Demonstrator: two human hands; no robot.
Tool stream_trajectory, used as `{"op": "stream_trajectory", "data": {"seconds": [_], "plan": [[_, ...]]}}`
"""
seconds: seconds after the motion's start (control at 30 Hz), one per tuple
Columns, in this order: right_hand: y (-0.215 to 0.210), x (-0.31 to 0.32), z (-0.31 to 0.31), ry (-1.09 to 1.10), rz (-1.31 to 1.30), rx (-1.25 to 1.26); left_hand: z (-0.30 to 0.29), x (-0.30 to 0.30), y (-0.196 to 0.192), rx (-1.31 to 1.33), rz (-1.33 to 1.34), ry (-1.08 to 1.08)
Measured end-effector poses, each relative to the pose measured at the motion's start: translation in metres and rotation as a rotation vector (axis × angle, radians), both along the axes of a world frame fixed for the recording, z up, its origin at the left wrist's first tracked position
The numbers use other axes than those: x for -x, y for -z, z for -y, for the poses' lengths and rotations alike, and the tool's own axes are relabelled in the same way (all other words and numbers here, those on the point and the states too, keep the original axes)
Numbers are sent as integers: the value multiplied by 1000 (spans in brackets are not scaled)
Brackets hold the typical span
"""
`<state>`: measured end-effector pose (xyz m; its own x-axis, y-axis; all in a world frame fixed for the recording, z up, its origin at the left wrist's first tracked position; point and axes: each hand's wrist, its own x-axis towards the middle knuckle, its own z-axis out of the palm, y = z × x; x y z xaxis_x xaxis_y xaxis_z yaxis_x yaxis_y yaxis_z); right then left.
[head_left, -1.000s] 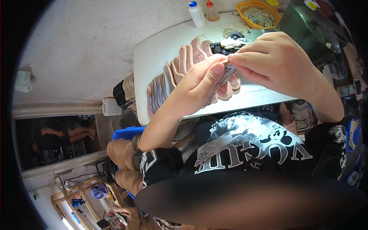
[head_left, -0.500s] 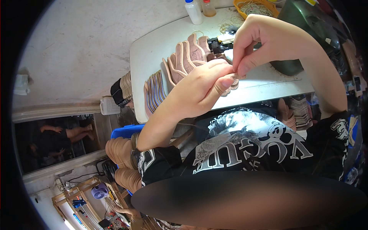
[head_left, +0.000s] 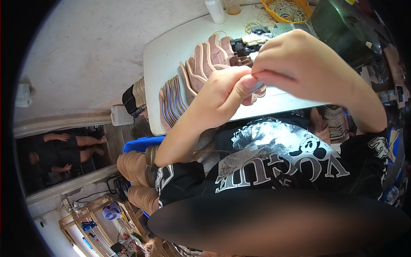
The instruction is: Applying adhesive and manually assembling components of shoe insoles at a manufacturing station.
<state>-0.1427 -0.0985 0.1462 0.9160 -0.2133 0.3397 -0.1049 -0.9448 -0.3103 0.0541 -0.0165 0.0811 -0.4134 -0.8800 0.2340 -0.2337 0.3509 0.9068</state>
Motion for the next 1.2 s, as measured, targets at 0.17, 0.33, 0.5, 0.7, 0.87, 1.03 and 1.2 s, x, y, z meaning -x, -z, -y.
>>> {"op": "stream_trajectory", "data": {"seconds": [0.17, 0.33, 0.5, 0.7, 0.87, 1.03, 1.2], "plan": [[4, 1, 26, -156, -42, -947, -4, 7, -5, 48, -88, 3], [1, 1, 24, -178, -67, -959, -4, 5, -10, 59, 7, 81], [-8, 1, 22, -191, -118, -920, -4, 9, -13, 36, -15, 120], [-7, 1, 21, -174, -137, -994, -5, 9, -11, -12, -78, 138], [-10, 3, 14, -139, -102, -614, -3, 6, -6, 0, -29, 100], [-2, 14, -18, 85, 1, -33, 0, 8, -2, -34, -61, 28], [-4, 14, -1, -59, 105, -796, -5, 6, -9, 122, -50, 55]]}}
